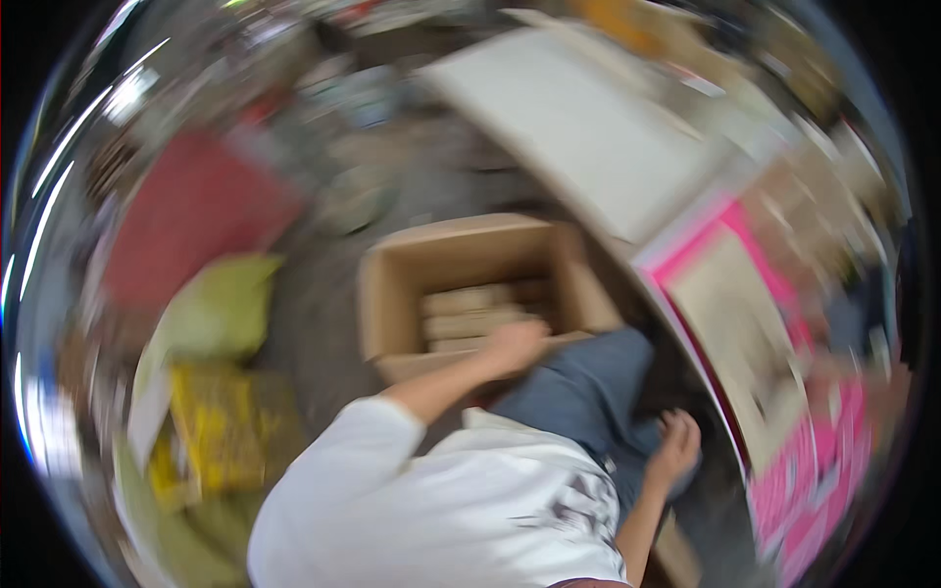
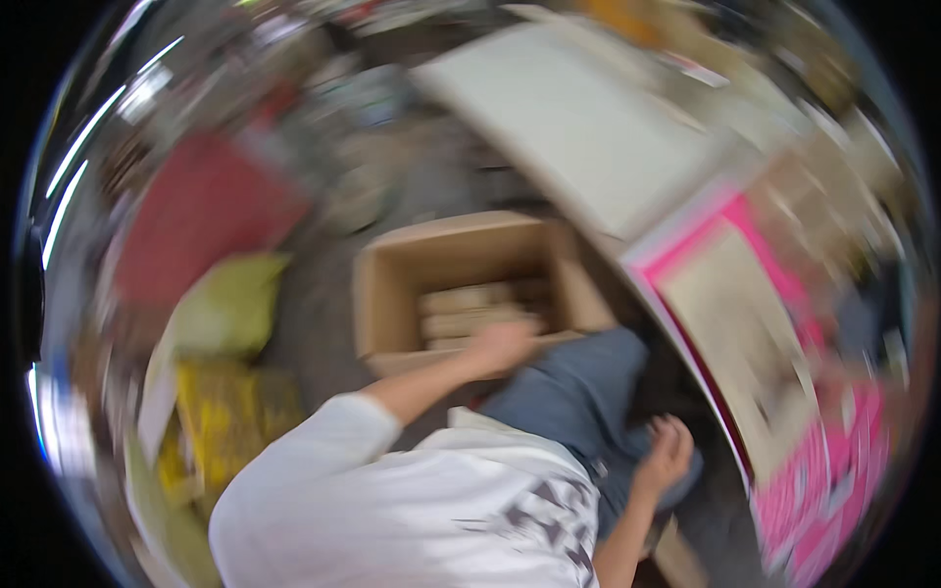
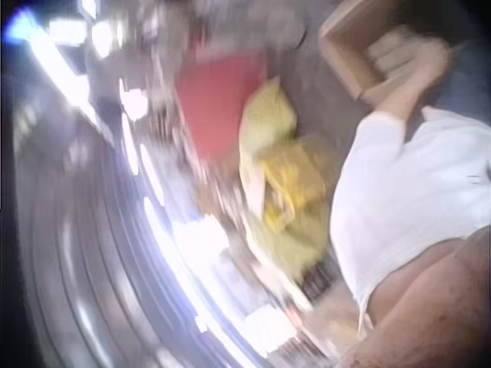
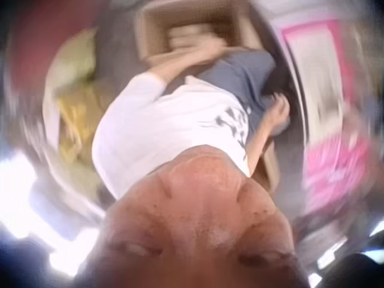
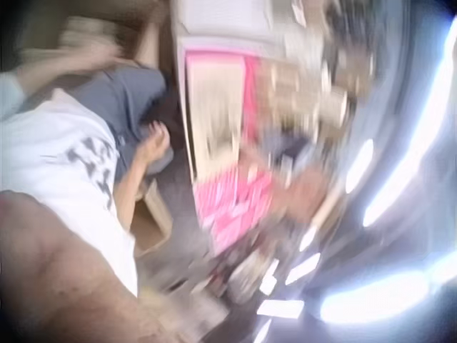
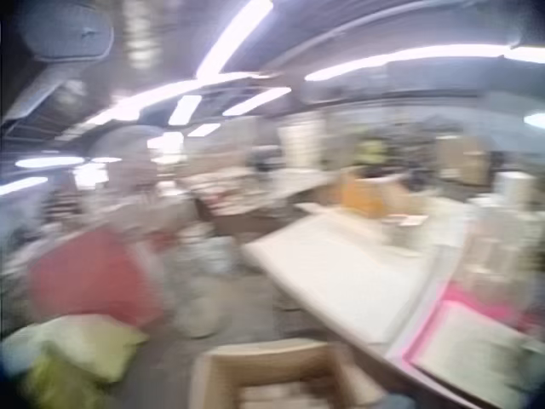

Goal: Drilling holes in wooden cylinders using a drill press and then stacking or boxing them.

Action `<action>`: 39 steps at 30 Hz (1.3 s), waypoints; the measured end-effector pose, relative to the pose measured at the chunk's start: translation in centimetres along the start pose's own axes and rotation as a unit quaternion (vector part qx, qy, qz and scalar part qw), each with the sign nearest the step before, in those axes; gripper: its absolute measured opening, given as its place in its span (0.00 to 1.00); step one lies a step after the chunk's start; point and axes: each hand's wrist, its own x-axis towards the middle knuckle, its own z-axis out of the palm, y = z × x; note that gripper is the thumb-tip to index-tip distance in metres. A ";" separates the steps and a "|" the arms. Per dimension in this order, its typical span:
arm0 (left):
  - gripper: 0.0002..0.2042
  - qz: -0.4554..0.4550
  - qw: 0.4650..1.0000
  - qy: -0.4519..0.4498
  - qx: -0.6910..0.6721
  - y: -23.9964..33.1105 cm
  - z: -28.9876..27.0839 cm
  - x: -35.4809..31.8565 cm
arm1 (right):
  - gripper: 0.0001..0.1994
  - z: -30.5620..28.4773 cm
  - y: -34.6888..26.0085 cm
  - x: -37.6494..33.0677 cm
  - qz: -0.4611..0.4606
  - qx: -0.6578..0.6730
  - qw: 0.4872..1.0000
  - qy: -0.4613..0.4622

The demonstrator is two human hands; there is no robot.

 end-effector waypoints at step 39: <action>0.29 -0.227 0.948 -0.138 0.175 -23.7 12.5 13.9 | 0.12 3.2 24.6 1.2 0.601 0.182 0.777 -0.045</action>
